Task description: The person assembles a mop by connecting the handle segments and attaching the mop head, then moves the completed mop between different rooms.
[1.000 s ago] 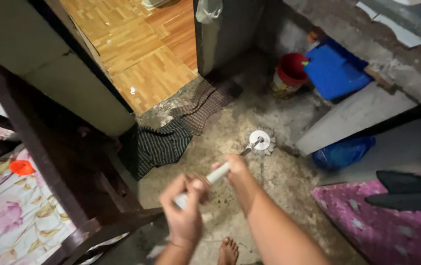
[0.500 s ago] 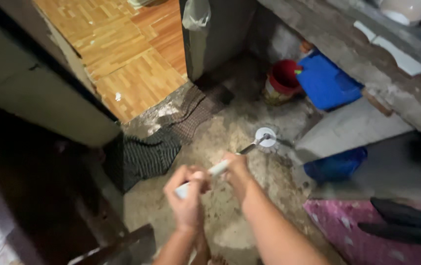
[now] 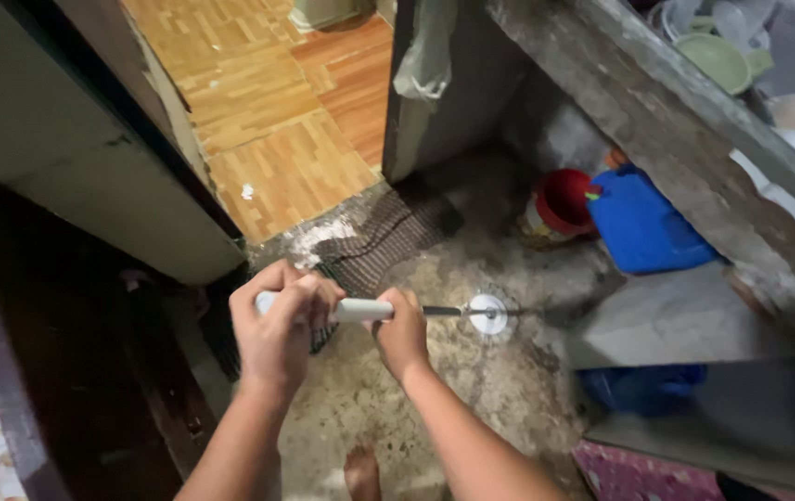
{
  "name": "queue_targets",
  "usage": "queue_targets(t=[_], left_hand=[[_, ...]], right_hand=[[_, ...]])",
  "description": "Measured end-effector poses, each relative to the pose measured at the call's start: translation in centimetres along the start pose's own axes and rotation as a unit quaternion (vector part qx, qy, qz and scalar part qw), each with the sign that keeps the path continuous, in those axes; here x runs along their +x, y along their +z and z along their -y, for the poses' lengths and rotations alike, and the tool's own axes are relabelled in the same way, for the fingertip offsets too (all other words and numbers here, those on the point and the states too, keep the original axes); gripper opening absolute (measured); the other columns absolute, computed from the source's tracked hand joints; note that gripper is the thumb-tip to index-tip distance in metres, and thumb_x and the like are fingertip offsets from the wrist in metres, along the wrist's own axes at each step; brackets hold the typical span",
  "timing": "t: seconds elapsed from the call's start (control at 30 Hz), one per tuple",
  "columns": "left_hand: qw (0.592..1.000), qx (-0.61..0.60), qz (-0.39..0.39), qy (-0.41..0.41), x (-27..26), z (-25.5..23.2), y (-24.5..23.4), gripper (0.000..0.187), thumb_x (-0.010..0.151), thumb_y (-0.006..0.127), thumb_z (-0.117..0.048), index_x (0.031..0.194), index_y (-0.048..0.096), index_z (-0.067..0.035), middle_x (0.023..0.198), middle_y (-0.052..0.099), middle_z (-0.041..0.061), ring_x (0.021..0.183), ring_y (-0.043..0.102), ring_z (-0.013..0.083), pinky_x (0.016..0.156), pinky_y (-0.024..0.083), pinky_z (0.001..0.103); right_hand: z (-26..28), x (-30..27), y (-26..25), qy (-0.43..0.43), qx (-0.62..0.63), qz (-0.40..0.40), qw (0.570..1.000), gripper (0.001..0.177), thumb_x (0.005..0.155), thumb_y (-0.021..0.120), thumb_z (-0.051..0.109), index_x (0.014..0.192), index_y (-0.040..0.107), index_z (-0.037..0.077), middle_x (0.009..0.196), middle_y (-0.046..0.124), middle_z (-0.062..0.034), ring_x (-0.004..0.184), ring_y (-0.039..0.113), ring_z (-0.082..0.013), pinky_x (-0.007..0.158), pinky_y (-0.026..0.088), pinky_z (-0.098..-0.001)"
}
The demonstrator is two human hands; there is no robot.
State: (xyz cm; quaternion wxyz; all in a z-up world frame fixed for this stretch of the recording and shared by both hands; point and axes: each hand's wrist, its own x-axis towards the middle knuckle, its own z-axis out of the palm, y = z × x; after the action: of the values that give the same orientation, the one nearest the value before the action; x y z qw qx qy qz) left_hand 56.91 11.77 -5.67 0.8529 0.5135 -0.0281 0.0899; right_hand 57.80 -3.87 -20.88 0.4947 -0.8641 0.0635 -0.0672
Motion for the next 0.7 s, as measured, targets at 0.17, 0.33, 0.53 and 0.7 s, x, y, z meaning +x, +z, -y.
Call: queue_targets(t=[0.17, 0.33, 0.53, 0.7], left_hand=[[1.0, -0.012, -0.009, -0.023, -0.4, 1.2, 0.8, 0.026, 0.089, 0.062, -0.009, 0.067, 0.048, -0.007, 0.063, 0.053, 0.01, 0.063, 0.053, 0.0205, 0.077, 0.051, 0.041], [0.999, -0.013, -0.001, -0.042, -1.6, 7.6, 3.5, 0.025, 0.09, 0.064, -0.011, 0.071, 0.049, -0.006, 0.068, 0.059, 0.01, 0.066, 0.057, 0.0182, 0.084, 0.057, 0.039], [0.99, 0.008, 0.048, -0.129, -2.5, 19.9, 10.0, 0.003, 0.091, 0.072, -0.012, 0.091, 0.073, -0.009, 0.098, 0.075, 0.009, 0.085, 0.072, 0.0148, 0.077, 0.061, 0.03], [0.985, 0.074, 0.044, -0.149, -3.0, 22.8, 14.0, 0.009, 0.098, 0.07, -0.015, 0.092, 0.07, -0.009, 0.106, 0.075, 0.002, 0.096, 0.064, 0.0114, 0.085, 0.052, 0.026]], right_hand=[[-1.0, 0.9, -0.3, -0.054, -0.044, -0.038, 0.997, 0.014, 0.073, 0.069, -0.002, 0.079, 0.061, 0.006, 0.087, 0.061, -0.0171, 0.086, 0.059, -0.0419, 0.073, 0.046, -0.0475], [-9.8, 3.3, -3.1, -0.072, -0.09, -0.043, 0.992, 0.01, 0.078, 0.067, 0.001, 0.078, 0.061, 0.009, 0.084, 0.062, -0.0152, 0.084, 0.06, -0.039, 0.073, 0.046, -0.0476], [-24.2, 8.6, -11.9, -0.084, -0.15, 0.003, 0.985, 0.021, 0.065, 0.08, 0.011, 0.079, 0.064, 0.011, 0.085, 0.063, -0.0119, 0.077, 0.063, -0.0341, 0.065, 0.048, -0.0445], [-31.1, 12.6, -16.2, -0.046, -0.129, 0.103, 0.985, 0.015, 0.069, 0.074, 0.009, 0.077, 0.062, 0.013, 0.086, 0.061, -0.0102, 0.076, 0.063, -0.0317, 0.065, 0.05, -0.0422]])
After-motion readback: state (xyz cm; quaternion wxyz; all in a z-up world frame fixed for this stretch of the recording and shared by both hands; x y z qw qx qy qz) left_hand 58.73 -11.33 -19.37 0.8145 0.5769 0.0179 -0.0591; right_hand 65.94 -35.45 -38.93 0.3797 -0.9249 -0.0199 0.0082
